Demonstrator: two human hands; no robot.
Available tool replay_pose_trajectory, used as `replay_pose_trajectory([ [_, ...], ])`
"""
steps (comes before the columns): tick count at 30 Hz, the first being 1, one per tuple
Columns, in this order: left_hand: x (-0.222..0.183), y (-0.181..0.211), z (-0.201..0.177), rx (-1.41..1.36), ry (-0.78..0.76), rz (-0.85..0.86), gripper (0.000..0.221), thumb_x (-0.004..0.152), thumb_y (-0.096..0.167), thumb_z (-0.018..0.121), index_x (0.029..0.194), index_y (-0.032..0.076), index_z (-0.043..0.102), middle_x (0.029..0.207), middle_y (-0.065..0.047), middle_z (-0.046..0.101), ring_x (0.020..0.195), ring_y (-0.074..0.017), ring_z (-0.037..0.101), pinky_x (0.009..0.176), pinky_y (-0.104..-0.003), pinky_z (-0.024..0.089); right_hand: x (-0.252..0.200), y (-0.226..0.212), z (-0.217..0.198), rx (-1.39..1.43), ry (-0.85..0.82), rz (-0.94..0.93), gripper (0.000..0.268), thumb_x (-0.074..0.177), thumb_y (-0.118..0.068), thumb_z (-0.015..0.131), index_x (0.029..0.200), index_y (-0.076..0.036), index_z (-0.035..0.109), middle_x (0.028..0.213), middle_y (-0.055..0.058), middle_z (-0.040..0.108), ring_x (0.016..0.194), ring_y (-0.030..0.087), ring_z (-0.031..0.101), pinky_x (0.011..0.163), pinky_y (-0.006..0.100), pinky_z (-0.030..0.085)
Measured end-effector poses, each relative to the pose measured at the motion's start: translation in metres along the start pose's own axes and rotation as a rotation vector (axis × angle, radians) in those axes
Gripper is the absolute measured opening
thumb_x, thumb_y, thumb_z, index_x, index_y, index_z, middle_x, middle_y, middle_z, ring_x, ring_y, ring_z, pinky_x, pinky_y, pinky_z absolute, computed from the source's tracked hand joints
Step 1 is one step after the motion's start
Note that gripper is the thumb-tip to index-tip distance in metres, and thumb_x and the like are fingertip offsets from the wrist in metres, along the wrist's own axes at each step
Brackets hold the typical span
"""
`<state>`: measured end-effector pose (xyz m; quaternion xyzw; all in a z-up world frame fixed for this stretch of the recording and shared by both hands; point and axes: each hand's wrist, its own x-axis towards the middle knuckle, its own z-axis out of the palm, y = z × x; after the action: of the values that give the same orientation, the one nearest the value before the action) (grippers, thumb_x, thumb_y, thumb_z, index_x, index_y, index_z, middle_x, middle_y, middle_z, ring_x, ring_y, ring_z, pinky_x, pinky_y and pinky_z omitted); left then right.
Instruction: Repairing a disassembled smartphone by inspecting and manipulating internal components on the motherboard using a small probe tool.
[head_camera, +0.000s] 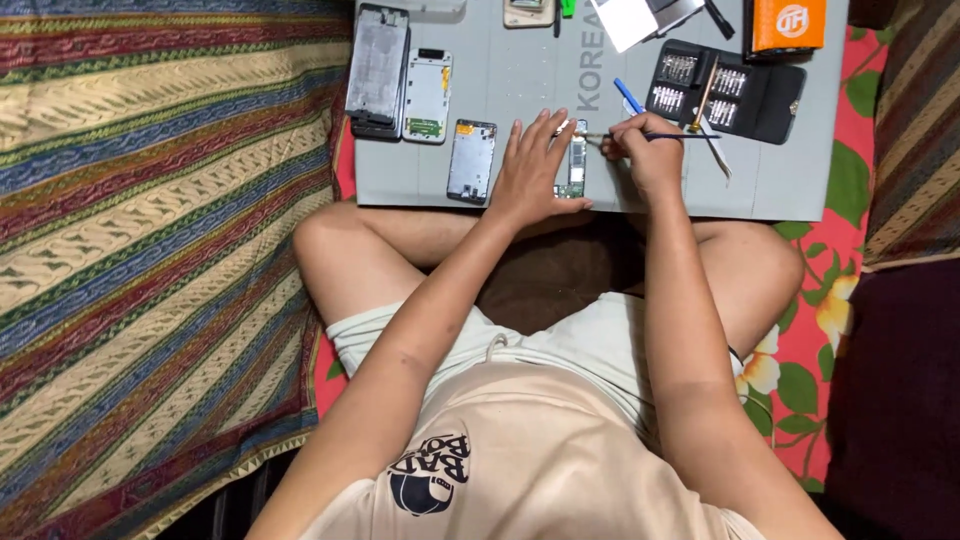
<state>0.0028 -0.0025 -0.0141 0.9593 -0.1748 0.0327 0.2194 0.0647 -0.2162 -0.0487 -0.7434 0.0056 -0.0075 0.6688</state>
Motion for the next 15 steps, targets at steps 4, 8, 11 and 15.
replay_pose_trajectory([
  [4, -0.003, 0.004, -0.010, -0.020, -0.010, 0.000, 0.115, 0.075, 0.068, 0.087, 0.158, 0.013, 0.032, 0.162, -0.015, 0.033, 0.154, -0.0352, 0.027, 0.126, -0.059, 0.010, -0.001, 0.001, -0.003, -0.029, -0.017, -0.021, 0.013, 0.084, -0.003, 0.063, 0.086, 0.000, 0.075, 0.074, 0.018, 0.069, 0.065, 0.024, 0.074, 0.062, 0.034, 0.064],
  [8, -0.002, 0.007, -0.017, -0.013, -0.053, -0.021, 0.112, 0.076, 0.067, 0.086, 0.158, 0.013, 0.033, 0.162, -0.015, 0.034, 0.154, -0.0342, 0.026, 0.126, -0.057, 0.009, -0.001, 0.004, -0.003, -0.036, 0.011, -0.018, 0.015, 0.082, -0.004, 0.061, 0.086, 0.000, 0.075, 0.074, 0.016, 0.070, 0.067, 0.024, 0.074, 0.065, 0.033, 0.065],
  [11, -0.002, 0.008, -0.021, -0.022, -0.073, -0.032, 0.112, 0.076, 0.068, 0.086, 0.158, 0.013, 0.033, 0.163, -0.015, 0.033, 0.154, -0.0333, 0.024, 0.127, -0.055, 0.008, -0.001, 0.005, -0.002, -0.055, 0.017, -0.031, 0.015, 0.081, -0.004, 0.061, 0.084, -0.001, 0.075, 0.073, 0.016, 0.069, 0.067, 0.023, 0.074, 0.064, 0.033, 0.064],
  [15, -0.002, 0.009, -0.022, -0.012, -0.076, -0.031, 0.111, 0.077, 0.068, 0.085, 0.158, 0.013, 0.033, 0.163, -0.015, 0.033, 0.155, -0.0331, 0.024, 0.127, -0.055, 0.008, -0.005, -0.001, 0.002, -0.037, 0.050, -0.019, 0.016, 0.080, -0.006, 0.061, 0.084, -0.002, 0.076, 0.073, 0.016, 0.069, 0.067, 0.023, 0.074, 0.065, 0.033, 0.064],
])
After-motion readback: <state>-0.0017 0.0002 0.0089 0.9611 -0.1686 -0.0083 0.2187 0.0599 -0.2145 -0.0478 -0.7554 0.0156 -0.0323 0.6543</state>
